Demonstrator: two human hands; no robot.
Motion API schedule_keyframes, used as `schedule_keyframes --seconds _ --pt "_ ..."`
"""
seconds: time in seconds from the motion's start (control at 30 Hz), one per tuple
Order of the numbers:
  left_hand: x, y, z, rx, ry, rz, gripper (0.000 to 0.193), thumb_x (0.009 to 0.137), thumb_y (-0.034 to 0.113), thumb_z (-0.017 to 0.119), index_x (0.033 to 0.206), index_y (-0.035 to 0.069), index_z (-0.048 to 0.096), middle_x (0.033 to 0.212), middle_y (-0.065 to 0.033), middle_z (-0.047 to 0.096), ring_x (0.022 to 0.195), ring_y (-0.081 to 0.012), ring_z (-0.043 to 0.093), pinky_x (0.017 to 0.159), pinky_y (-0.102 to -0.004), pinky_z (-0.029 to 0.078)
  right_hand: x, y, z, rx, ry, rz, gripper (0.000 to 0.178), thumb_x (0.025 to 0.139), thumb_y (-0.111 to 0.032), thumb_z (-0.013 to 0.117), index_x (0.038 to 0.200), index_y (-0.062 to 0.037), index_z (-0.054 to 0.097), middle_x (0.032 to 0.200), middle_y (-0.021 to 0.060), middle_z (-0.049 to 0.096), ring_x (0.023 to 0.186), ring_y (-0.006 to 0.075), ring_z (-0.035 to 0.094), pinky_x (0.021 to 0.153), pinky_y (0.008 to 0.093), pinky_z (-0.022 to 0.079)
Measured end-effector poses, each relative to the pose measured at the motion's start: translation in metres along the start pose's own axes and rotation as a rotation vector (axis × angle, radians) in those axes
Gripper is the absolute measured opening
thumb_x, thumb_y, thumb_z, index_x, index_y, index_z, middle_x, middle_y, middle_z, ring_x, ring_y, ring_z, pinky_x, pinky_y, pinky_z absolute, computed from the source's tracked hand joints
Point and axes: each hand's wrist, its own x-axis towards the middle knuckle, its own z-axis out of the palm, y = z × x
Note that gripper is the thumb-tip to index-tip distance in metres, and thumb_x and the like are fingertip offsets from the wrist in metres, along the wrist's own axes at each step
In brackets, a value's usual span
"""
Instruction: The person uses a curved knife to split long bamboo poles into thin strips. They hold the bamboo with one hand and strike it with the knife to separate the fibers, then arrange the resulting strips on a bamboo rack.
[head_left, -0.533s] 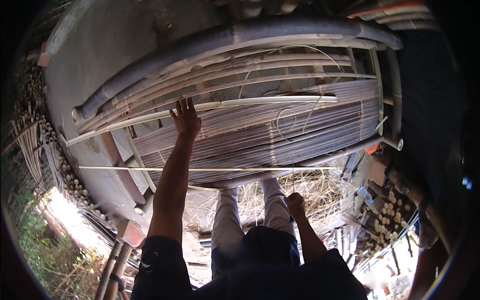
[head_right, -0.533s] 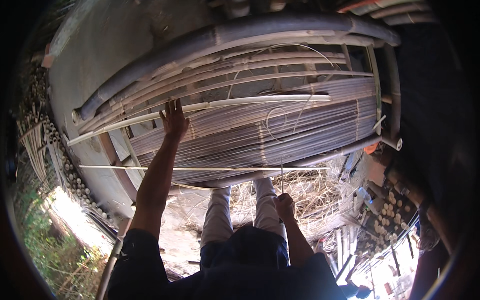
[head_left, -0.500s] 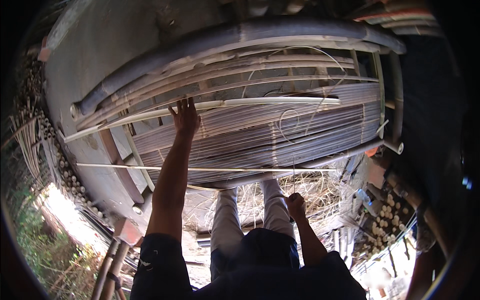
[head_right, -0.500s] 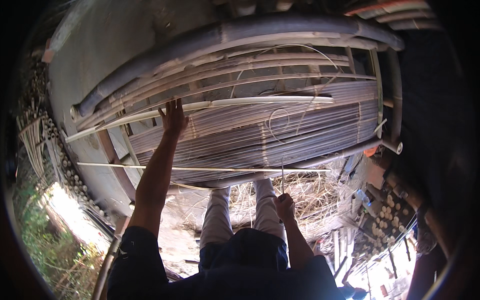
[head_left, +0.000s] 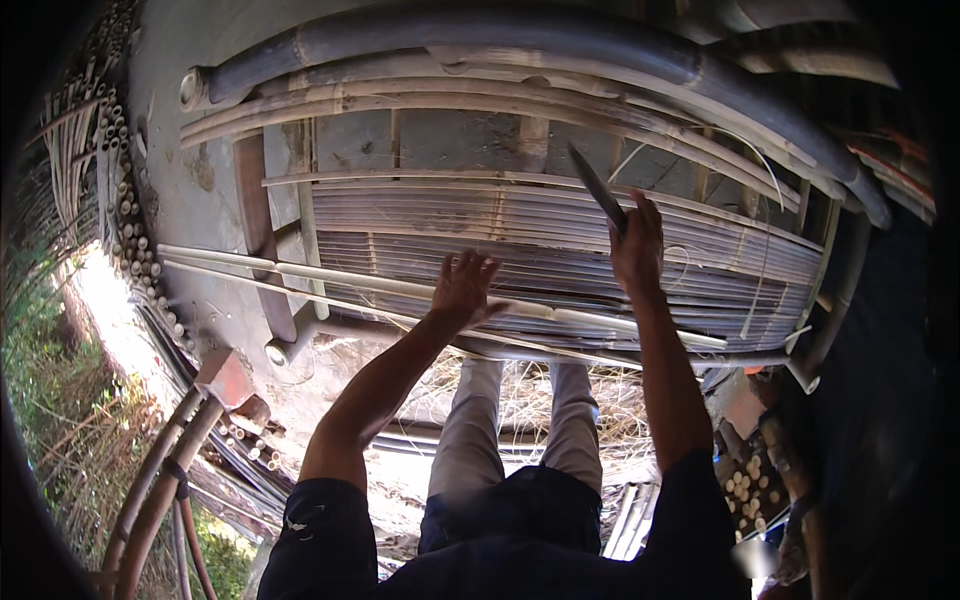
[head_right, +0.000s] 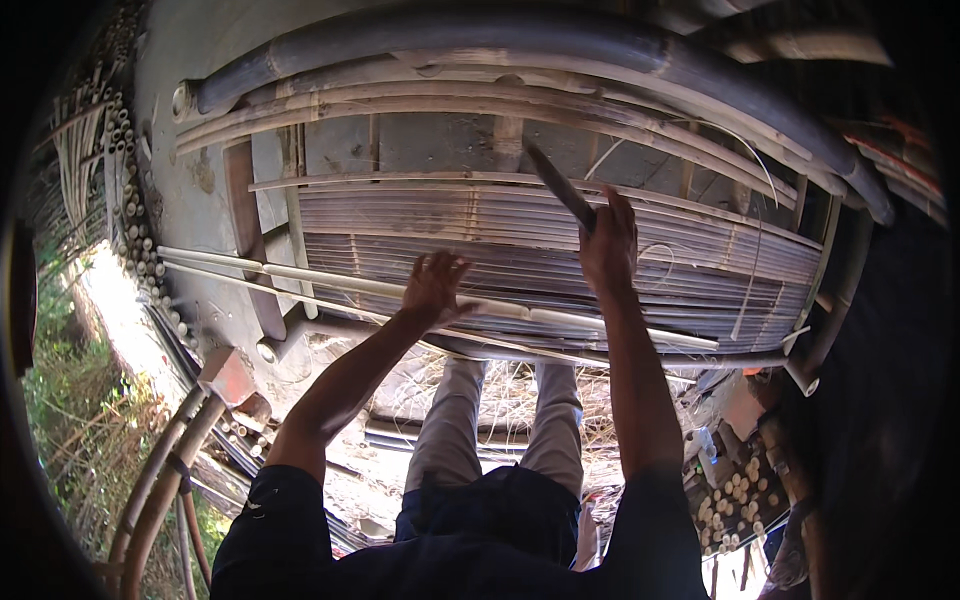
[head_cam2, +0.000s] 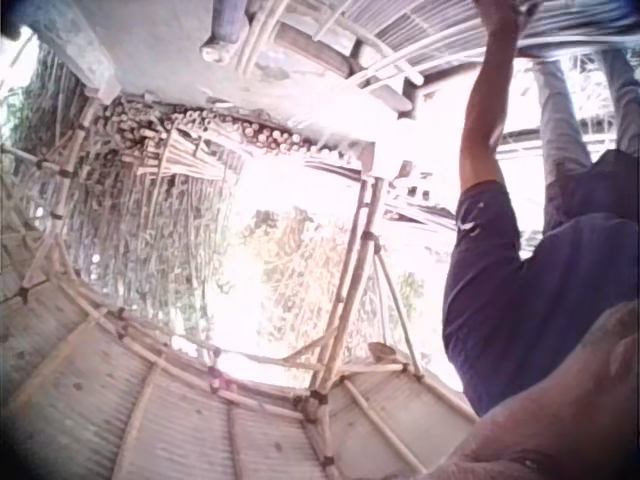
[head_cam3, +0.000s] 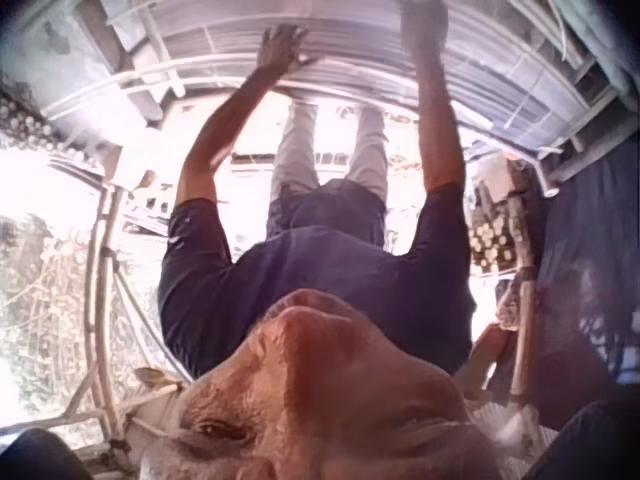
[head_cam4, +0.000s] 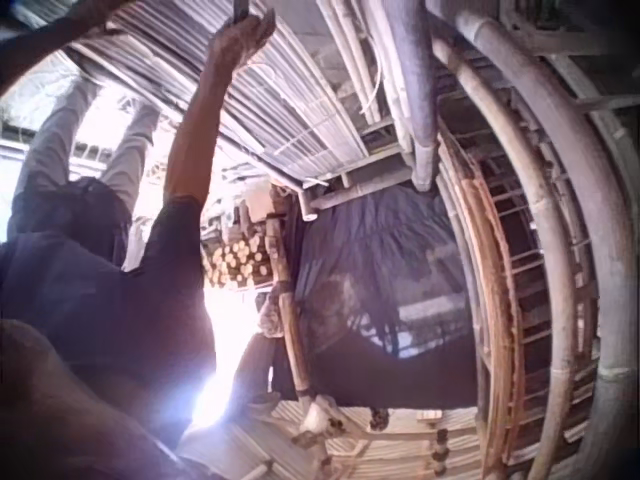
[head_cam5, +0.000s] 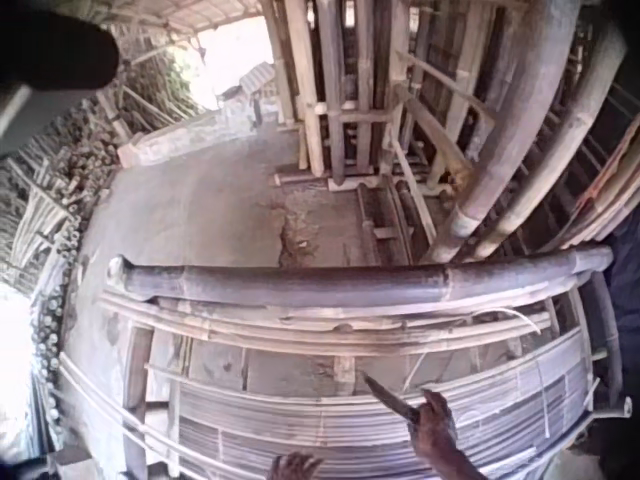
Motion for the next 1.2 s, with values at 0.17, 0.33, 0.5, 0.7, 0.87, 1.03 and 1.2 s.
schedule_keyframes --seconds 0.17,0.33,0.5,0.7,0.87,1.03,1.2 --pt "0.056 -0.079 -0.049 -0.102 0.396 -0.587 0.07 0.092 0.045 0.06 0.145 0.006 0.039 0.149 -0.0202 0.034 0.143 -0.0407 0.026 0.111 -0.0625 0.026 0.058 0.012 0.044 -0.263 -0.353 -0.102 0.037 0.09 -0.033 0.066 0.107 -0.0002 0.061 0.144 0.0182 0.047 0.141 0.0349 0.034 0.105 0.0599 0.035" --pt "0.062 -0.167 -0.035 0.003 0.207 -0.776 0.077 0.097 0.061 0.042 0.156 0.015 0.022 0.162 -0.0189 0.013 0.149 -0.0411 0.011 0.116 -0.0623 0.016 0.065 0.009 0.049 -0.32 -0.558 -0.012 0.037 0.091 -0.036 0.065 0.111 -0.0049 0.06 0.12 0.0145 0.058 0.116 0.0337 0.054 0.102 0.0588 0.036" --pt "0.05 -0.175 -0.014 -0.024 0.182 -0.662 0.078 0.096 0.066 0.037 0.157 0.02 0.02 0.162 -0.0187 0.012 0.15 -0.0404 0.008 0.115 -0.067 0.013 0.046 0.019 -0.003 -0.058 -0.389 -0.052 0.029 0.09 -0.031 0.07 0.094 -0.0033 0.061 0.086 0.0175 0.063 0.085 0.0387 0.06 0.079 0.0501 0.043" --pt "0.041 -0.156 -0.013 -0.096 0.17 -0.676 0.08 0.095 0.066 0.038 0.157 0.018 0.02 0.162 -0.0199 0.013 0.15 -0.0415 0.007 0.117 -0.0641 0.011 0.04 -0.008 -0.03 -0.025 -0.34 -0.016 0.033 0.088 -0.031 0.073 0.082 -0.0011 0.061 0.071 0.0195 0.059 0.065 0.0394 0.057 0.062 0.0467 0.043" --pt "0.041 -0.162 -0.013 -0.097 0.184 -0.647 0.081 0.095 0.065 0.041 0.157 0.018 0.02 0.162 -0.0201 0.013 0.15 -0.0415 0.006 0.117 -0.064 0.011 0.044 -0.007 -0.027 -0.028 -0.411 0.109 0.032 0.087 -0.031 0.074 0.081 -0.0019 0.061 0.069 0.0193 0.058 0.063 0.0389 0.057 0.063 0.0456 0.044" --pt "0.04 -0.173 -0.007 -0.135 0.154 -0.627 0.089 0.09 0.072 0.042 0.157 0.02 0.017 0.162 -0.0207 0.012 0.15 -0.0426 0.007 0.114 -0.0674 0.015 0.042 -0.012 -0.027 -0.079 -0.406 0.032 0.031 0.09 -0.032 0.071 0.086 -0.0025 0.061 0.07 0.0166 0.06 0.064 0.0377 0.058 0.067 0.0456 0.046" --pt "0.045 -0.167 -0.014 -0.081 0.085 -0.651 0.093 0.088 0.074 0.045 0.158 0.021 0.014 0.163 -0.0196 0.008 0.15 -0.0418 0.006 0.113 -0.0692 0.015 0.023 -0.01 -0.036 -0.001 -0.077 -0.012 0.03 0.092 -0.031 0.068 0.101 -0.0028 0.062 0.081 0.018 0.063 0.073 0.0377 0.061 0.069 0.0468 0.046"
